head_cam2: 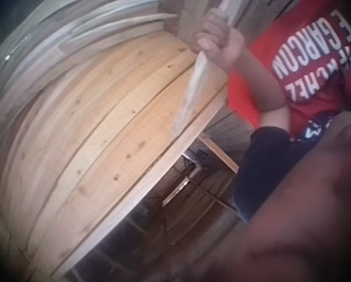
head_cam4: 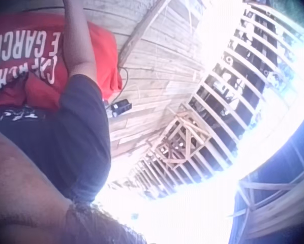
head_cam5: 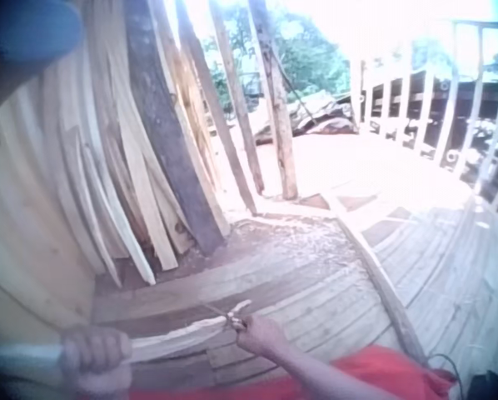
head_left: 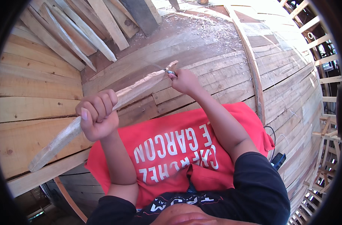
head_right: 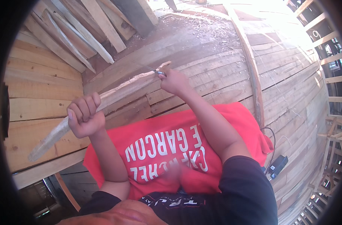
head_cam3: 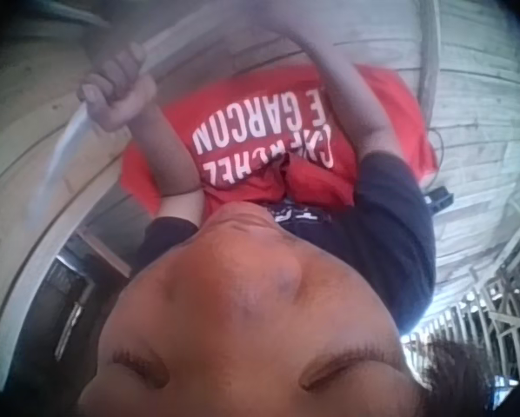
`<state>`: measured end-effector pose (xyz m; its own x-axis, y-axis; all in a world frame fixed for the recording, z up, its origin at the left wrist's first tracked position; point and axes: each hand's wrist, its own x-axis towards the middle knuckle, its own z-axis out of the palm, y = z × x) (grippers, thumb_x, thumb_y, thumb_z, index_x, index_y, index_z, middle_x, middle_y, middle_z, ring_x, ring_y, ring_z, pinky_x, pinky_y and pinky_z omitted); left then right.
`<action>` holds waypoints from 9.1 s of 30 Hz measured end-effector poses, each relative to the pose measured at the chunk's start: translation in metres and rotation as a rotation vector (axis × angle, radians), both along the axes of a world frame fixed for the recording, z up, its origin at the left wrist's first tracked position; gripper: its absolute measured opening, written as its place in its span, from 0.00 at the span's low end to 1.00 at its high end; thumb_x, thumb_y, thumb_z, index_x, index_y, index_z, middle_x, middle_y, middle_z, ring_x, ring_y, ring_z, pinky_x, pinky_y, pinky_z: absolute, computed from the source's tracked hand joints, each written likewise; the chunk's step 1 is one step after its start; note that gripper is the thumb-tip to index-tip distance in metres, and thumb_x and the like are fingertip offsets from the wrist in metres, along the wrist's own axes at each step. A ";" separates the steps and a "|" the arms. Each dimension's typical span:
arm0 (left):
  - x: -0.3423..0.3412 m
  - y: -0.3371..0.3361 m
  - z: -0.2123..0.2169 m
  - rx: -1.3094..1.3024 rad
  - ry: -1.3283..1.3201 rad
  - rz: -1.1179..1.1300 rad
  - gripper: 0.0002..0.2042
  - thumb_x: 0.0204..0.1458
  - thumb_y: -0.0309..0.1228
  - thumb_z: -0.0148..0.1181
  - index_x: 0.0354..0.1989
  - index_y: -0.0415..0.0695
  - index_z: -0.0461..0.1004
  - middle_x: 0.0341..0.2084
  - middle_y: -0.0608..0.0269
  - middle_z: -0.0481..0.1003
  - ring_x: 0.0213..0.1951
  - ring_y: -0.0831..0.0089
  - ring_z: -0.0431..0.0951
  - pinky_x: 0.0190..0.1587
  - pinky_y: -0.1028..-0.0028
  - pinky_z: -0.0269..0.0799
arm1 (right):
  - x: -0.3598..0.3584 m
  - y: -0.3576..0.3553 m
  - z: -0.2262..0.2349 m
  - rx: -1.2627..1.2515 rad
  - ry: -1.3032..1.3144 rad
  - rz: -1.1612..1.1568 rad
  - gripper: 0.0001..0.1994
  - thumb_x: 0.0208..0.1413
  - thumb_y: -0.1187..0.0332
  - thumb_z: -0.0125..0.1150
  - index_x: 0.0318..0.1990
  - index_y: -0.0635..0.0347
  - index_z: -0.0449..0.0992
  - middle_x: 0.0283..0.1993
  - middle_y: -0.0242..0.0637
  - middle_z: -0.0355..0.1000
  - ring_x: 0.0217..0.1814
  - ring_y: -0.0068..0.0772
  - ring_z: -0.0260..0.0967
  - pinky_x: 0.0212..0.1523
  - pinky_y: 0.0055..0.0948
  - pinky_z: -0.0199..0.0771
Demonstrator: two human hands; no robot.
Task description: The person carves a long, thin piece of wood using a small knife. They hold the wood with their left hand and use the knife in their right hand to shave off thin strips, rotating the wood to work on different sides. The person occasionally pauses to inspect the wood before continuing to carve.
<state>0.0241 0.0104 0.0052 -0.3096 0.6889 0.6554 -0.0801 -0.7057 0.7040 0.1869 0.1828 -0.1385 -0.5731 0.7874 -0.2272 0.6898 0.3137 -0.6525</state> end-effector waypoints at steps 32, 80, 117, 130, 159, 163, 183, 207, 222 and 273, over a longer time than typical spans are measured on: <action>-0.005 -0.002 -0.004 -0.001 -0.101 0.057 0.21 0.61 0.34 0.43 0.14 0.52 0.49 0.08 0.75 0.48 0.13 0.79 0.43 0.21 0.74 0.44 | 0.007 0.016 -0.006 -0.020 -0.104 -0.049 0.15 0.58 0.55 0.56 0.40 0.56 0.80 0.37 0.48 0.78 0.45 0.51 0.76 0.45 0.46 0.73; 0.008 0.000 -0.004 -0.004 -0.050 0.019 0.21 0.62 0.35 0.43 0.15 0.52 0.50 0.09 0.75 0.49 0.13 0.79 0.43 0.23 0.73 0.44 | -0.006 -0.008 -0.008 0.085 0.113 -0.066 0.24 0.67 0.55 0.42 0.30 0.66 0.77 0.27 0.59 0.73 0.36 0.65 0.72 0.39 0.56 0.71; -0.001 -0.001 -0.007 -0.001 -0.070 -0.014 0.21 0.62 0.35 0.43 0.14 0.52 0.49 0.09 0.75 0.47 0.14 0.79 0.42 0.23 0.73 0.43 | -0.001 -0.010 -0.009 0.092 0.147 0.053 0.21 0.67 0.57 0.44 0.33 0.65 0.78 0.30 0.59 0.74 0.36 0.63 0.73 0.40 0.56 0.70; -0.011 -0.002 -0.008 0.038 0.076 -0.117 0.22 0.55 0.37 0.54 0.13 0.53 0.50 0.07 0.78 0.49 0.10 0.81 0.46 0.18 0.76 0.45 | -0.001 -0.018 0.053 -0.110 -0.002 0.171 0.23 0.67 0.55 0.43 0.37 0.67 0.78 0.42 0.59 0.75 0.49 0.62 0.72 0.51 0.52 0.69; -0.005 0.007 -0.023 0.013 -0.034 -0.035 0.19 0.57 0.29 0.43 0.12 0.54 0.51 0.05 0.73 0.53 0.10 0.80 0.51 0.19 0.75 0.57 | 0.009 -0.021 0.020 -0.169 -0.046 0.027 0.24 0.66 0.56 0.43 0.32 0.69 0.79 0.31 0.59 0.76 0.40 0.61 0.76 0.45 0.52 0.73; -0.002 0.005 -0.022 0.000 -0.042 0.027 0.19 0.57 0.30 0.43 0.13 0.53 0.51 0.06 0.72 0.53 0.10 0.80 0.51 0.19 0.74 0.56 | 0.001 -0.035 0.035 -0.098 -0.112 0.052 0.25 0.67 0.55 0.42 0.33 0.69 0.78 0.34 0.59 0.77 0.41 0.61 0.76 0.45 0.52 0.74; -0.004 0.007 -0.039 0.019 -0.007 0.140 0.17 0.55 0.28 0.43 0.14 0.51 0.51 0.08 0.70 0.53 0.11 0.78 0.51 0.21 0.72 0.55 | 0.009 -0.002 -0.009 -0.264 0.215 0.147 0.22 0.67 0.55 0.46 0.43 0.71 0.73 0.37 0.59 0.75 0.42 0.63 0.73 0.45 0.51 0.70; -0.010 0.007 -0.032 0.025 -0.126 0.108 0.17 0.55 0.29 0.42 0.13 0.53 0.51 0.06 0.70 0.53 0.10 0.79 0.48 0.20 0.74 0.55 | -0.009 -0.013 0.012 -0.294 -0.004 -0.001 0.27 0.66 0.51 0.44 0.40 0.73 0.76 0.42 0.61 0.76 0.49 0.62 0.73 0.51 0.51 0.71; -0.001 0.008 -0.032 -0.030 -0.174 0.205 0.18 0.55 0.29 0.42 0.13 0.53 0.49 0.07 0.69 0.51 0.11 0.78 0.47 0.21 0.72 0.55 | -0.004 -0.003 0.008 -0.219 -0.009 0.039 0.26 0.66 0.51 0.44 0.36 0.70 0.77 0.38 0.60 0.76 0.47 0.63 0.73 0.50 0.52 0.72; 0.007 0.011 -0.027 -0.157 -0.343 0.399 0.19 0.58 0.33 0.41 0.13 0.55 0.49 0.08 0.72 0.48 0.12 0.78 0.47 0.24 0.72 0.56 | -0.005 -0.010 0.007 -0.173 0.108 -0.012 0.31 0.68 0.48 0.41 0.28 0.71 0.73 0.27 0.58 0.72 0.34 0.59 0.73 0.39 0.50 0.69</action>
